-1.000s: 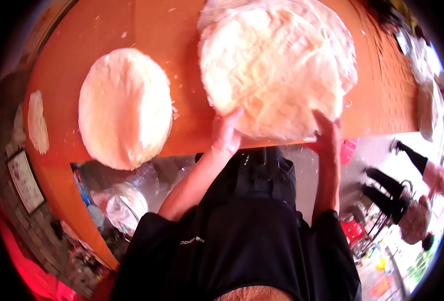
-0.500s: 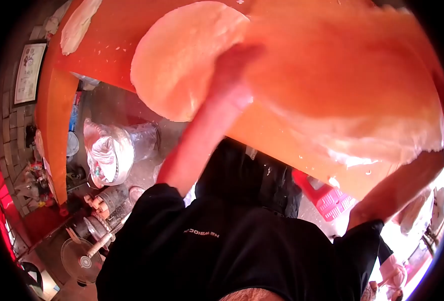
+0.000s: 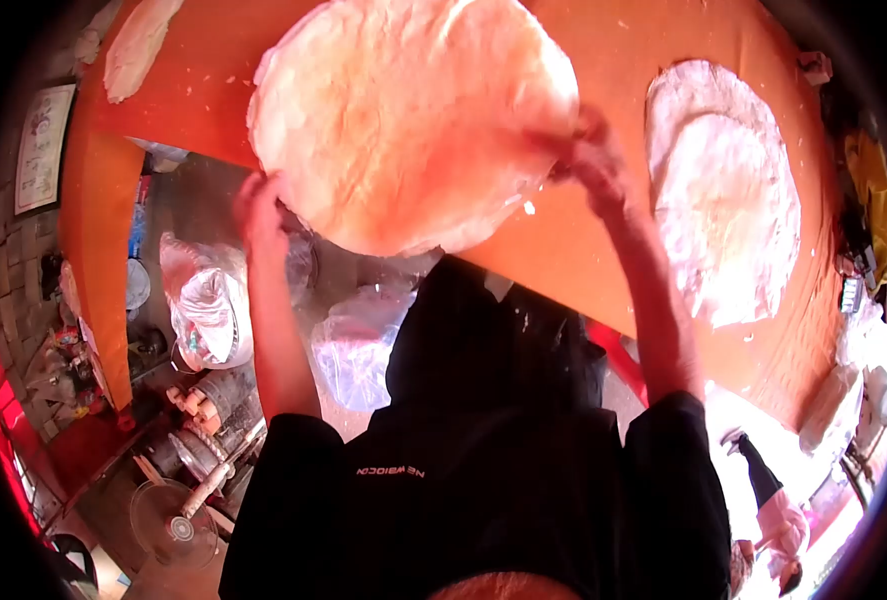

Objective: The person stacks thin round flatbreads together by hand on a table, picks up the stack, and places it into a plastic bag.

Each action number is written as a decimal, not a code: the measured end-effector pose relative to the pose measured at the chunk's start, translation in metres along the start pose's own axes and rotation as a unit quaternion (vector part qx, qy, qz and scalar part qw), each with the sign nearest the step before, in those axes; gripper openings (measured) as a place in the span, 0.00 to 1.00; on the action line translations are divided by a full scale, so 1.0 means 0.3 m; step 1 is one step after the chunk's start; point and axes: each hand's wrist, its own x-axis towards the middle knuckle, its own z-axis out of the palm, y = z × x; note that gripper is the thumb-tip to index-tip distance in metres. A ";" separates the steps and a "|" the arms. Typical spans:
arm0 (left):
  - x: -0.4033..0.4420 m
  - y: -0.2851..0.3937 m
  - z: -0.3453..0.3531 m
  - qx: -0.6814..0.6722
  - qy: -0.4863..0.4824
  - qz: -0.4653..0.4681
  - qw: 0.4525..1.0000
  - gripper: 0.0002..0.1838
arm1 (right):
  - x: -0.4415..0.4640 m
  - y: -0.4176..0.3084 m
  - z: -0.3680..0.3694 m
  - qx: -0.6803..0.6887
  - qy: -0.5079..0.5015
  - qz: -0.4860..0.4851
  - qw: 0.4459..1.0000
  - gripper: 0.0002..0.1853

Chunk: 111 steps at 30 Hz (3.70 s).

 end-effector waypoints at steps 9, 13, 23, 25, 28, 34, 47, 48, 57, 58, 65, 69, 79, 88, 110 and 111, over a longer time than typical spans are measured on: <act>0.015 -0.010 0.169 -0.152 -0.054 0.057 0.985 0.34 | 0.301 0.224 0.017 0.077 -0.014 -0.247 0.966 0.36; 0.020 -0.048 0.170 -0.134 -0.081 0.034 0.987 0.35 | 0.240 0.125 0.076 -0.030 0.120 -0.165 0.978 0.31; -0.052 -0.012 0.252 -0.052 -0.074 0.081 0.993 0.38 | 0.255 0.173 0.071 -0.094 0.172 -0.150 0.969 0.34; -0.045 -0.014 0.230 -0.055 -0.067 0.048 0.995 0.37 | 0.232 0.172 0.077 -0.042 0.143 -0.143 0.978 0.33; -0.060 -0.009 0.275 -0.002 -0.043 0.071 0.997 0.34 | 0.201 0.139 0.009 -0.072 0.107 -0.080 0.988 0.39; -0.102 -0.117 0.018 -0.089 0.083 0.044 0.992 0.29 | -0.115 0.246 -0.610 -0.108 0.344 -0.137 0.923 0.30; -0.825 -0.238 0.638 0.210 -0.439 -0.015 0.874 0.09 | -0.322 0.309 -1.367 -0.500 0.334 0.141 0.786 0.20; -0.836 -0.221 0.688 0.214 -0.436 -0.016 0.874 0.09 | -0.310 0.258 -1.334 -0.509 0.326 0.075 0.793 0.20; -0.817 -0.215 1.074 0.073 -0.481 -0.084 0.870 0.13 | -0.400 -0.356 -1.255 -0.085 0.253 -0.203 0.942 0.09; -0.827 -0.201 1.101 0.049 -0.471 -0.112 0.874 0.14 | -0.399 -0.306 -1.248 -0.114 0.318 -0.153 0.929 0.07; -0.799 -0.239 1.214 -0.020 -0.436 -0.190 0.880 0.14 | -0.157 0.263 -1.293 -0.067 0.249 0.044 0.965 0.11; -0.777 -0.248 1.259 -0.048 -0.338 -0.214 0.915 0.12 | -0.247 0.114 -1.229 -0.042 0.214 -0.106 0.970 0.10; -0.811 -0.313 1.402 -0.223 -0.439 -0.281 0.824 0.09 | -0.369 0.234 -1.269 -0.541 0.426 -0.064 0.723 0.45; -0.784 -0.261 1.497 -0.207 -0.408 -0.246 0.854 0.13 | -0.363 0.211 -0.986 -0.625 0.145 -0.097 0.761 0.10; -0.676 -0.245 1.549 -0.104 -0.396 -0.221 0.885 0.09 | -0.060 0.118 -0.896 -0.601 0.188 -0.241 0.738 0.06; -0.670 -0.243 1.544 -0.103 -0.397 -0.219 0.885 0.09 | -0.042 0.166 -0.865 -0.600 0.163 -0.248 0.743 0.06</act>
